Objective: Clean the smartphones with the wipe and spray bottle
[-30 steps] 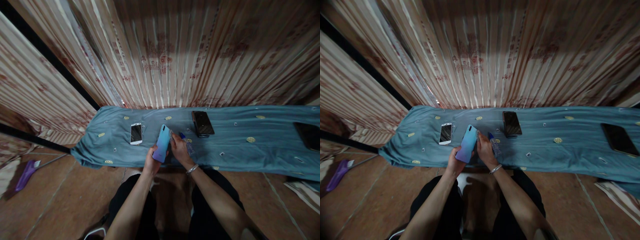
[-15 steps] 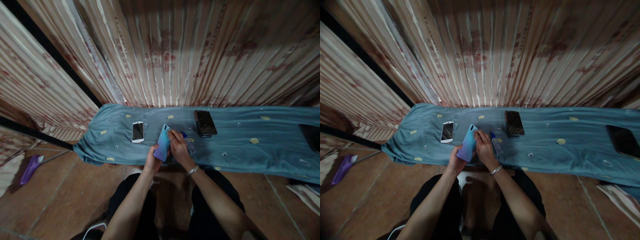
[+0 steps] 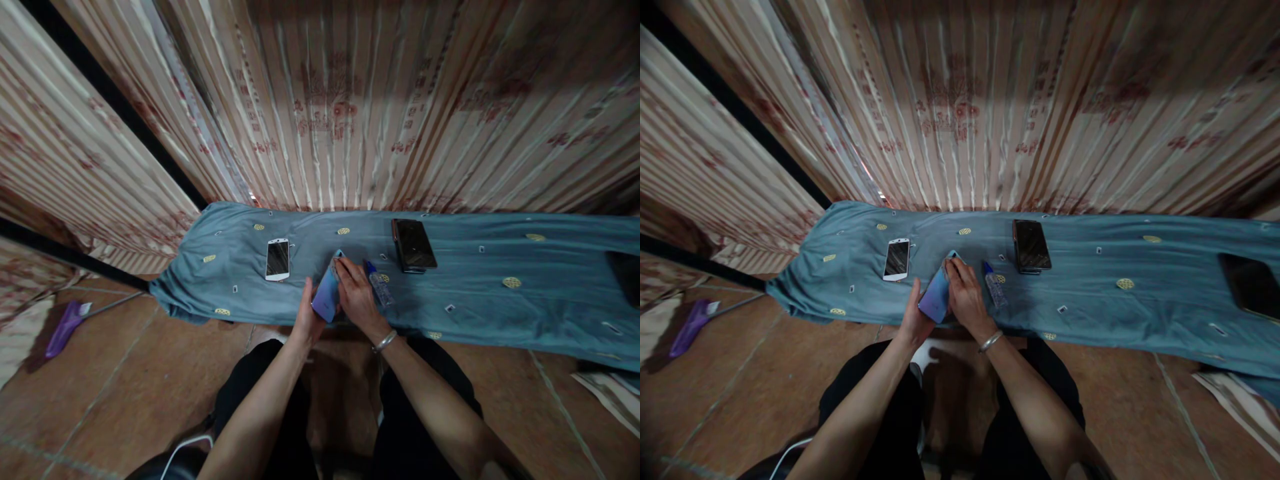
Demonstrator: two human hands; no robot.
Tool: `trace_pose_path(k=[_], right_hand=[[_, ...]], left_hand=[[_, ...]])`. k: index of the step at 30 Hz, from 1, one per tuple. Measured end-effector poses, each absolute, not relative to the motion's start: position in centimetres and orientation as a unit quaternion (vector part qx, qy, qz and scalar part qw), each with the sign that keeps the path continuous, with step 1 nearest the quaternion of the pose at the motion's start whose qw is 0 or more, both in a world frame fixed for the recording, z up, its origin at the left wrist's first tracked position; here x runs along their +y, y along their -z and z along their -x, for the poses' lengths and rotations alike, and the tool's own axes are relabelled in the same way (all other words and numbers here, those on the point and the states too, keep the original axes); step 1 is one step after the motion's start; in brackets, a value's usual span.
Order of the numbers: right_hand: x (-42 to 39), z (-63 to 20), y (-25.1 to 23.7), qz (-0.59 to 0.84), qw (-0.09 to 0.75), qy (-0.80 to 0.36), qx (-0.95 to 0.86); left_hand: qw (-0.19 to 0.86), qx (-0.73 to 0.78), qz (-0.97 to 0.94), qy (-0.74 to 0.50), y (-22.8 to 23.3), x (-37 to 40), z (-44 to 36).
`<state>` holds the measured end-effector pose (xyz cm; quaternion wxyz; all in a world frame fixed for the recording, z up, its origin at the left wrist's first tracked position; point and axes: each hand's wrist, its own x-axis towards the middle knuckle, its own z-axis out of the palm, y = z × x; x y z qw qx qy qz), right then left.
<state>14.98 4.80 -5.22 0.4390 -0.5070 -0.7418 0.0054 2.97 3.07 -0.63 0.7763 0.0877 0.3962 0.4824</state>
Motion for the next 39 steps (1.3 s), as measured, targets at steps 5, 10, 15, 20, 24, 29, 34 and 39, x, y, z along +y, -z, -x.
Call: trace_pose_path(k=[5, 10, 15, 20, 24, 29, 34, 39], right_hand=[[5.3, -15.6, 5.1, 0.534, 0.426, -0.023, -0.730], [4.0, -14.3, 5.1, 0.492, 0.435, -0.026, -0.753], [2.6, -13.5, 4.3, 0.461, 0.427, -0.017, -0.778], [1.5, -13.1, 3.4, 0.433, 0.414, -0.030, -0.800], [0.8, -12.8, 3.1, 0.410, 0.417, -0.029, -0.811], [0.0, -12.4, 3.4, 0.366, 0.426, -0.035, -0.826], [-0.5, -12.4, 4.0, 0.352, 0.425, -0.034, -0.833], [-0.6, -12.8, 4.1, 0.340, 0.427, -0.022, -0.837]], left_hand=[[0.783, 0.387, -0.113, -0.473, 1.7, 2.8, -3.3], [0.777, 0.372, -0.101, -0.497, 1.6, 3.1, -3.1], [0.769, 0.381, -0.103, -0.504, 1.6, 3.1, -2.8], [0.750, 0.383, -0.097, -0.530, 1.9, 3.1, -2.7], [0.735, 0.383, -0.090, -0.552, 2.0, 3.2, -2.7], [0.751, 0.382, -0.101, -0.529, 1.7, 3.5, -2.0], [0.751, 0.406, -0.095, -0.512, 1.3, 4.0, -1.1], [0.785, 0.382, -0.081, -0.482, 1.5, 4.5, -0.5]])
